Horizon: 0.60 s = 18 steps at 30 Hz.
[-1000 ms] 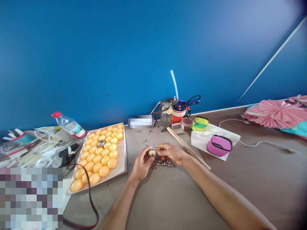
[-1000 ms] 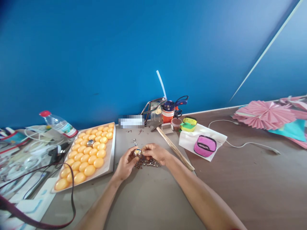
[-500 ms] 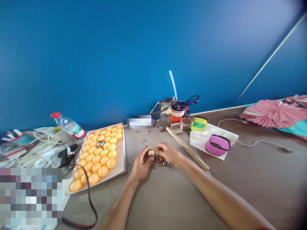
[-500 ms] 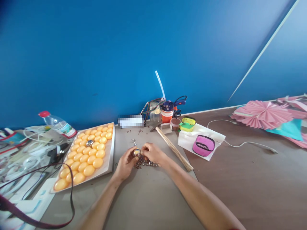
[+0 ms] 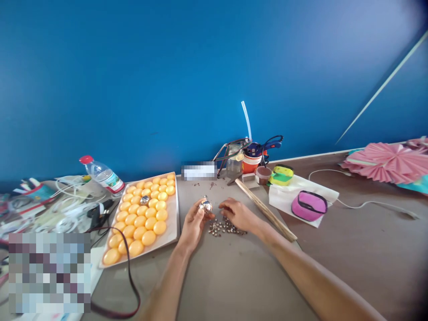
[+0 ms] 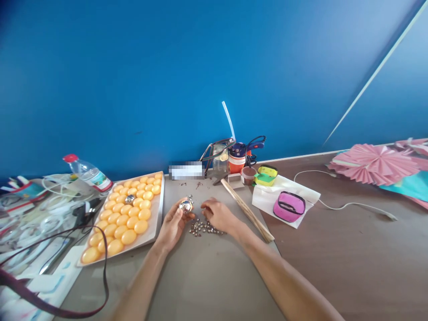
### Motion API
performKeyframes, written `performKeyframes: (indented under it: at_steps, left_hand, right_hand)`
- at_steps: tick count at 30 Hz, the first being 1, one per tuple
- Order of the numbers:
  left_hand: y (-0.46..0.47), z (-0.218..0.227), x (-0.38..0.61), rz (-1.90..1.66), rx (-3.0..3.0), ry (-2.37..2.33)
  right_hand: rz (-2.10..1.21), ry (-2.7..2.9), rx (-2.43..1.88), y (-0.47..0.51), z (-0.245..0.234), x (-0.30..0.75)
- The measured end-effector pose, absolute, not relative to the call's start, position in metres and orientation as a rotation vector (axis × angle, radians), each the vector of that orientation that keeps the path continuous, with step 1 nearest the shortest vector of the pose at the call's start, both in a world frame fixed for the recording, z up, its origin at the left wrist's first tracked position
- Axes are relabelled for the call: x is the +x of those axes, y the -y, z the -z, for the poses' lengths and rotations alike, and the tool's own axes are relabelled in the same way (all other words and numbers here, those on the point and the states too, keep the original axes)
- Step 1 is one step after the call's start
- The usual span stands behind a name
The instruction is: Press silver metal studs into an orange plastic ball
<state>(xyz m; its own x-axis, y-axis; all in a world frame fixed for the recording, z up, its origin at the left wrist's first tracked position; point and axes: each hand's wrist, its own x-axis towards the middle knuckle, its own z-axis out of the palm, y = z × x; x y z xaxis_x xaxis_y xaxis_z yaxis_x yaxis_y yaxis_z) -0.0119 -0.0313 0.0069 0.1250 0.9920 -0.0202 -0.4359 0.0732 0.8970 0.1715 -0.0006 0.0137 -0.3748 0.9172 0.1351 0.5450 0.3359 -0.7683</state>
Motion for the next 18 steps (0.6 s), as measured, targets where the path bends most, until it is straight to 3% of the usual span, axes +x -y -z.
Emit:
performKeyframes:
  at_steps: [6, 18]
  left_hand:
    - [0.030, -0.010, -0.011, -1.287, 0.730, -0.695]
    - [0.030, -0.012, -0.013, -1.270, 0.615, -0.677]
  right_hand:
    - [-0.474, 2.556, -1.351, 0.007, -0.012, 0.166]
    - [-0.458, 2.353, -1.254, 0.006, 0.002, 0.162]
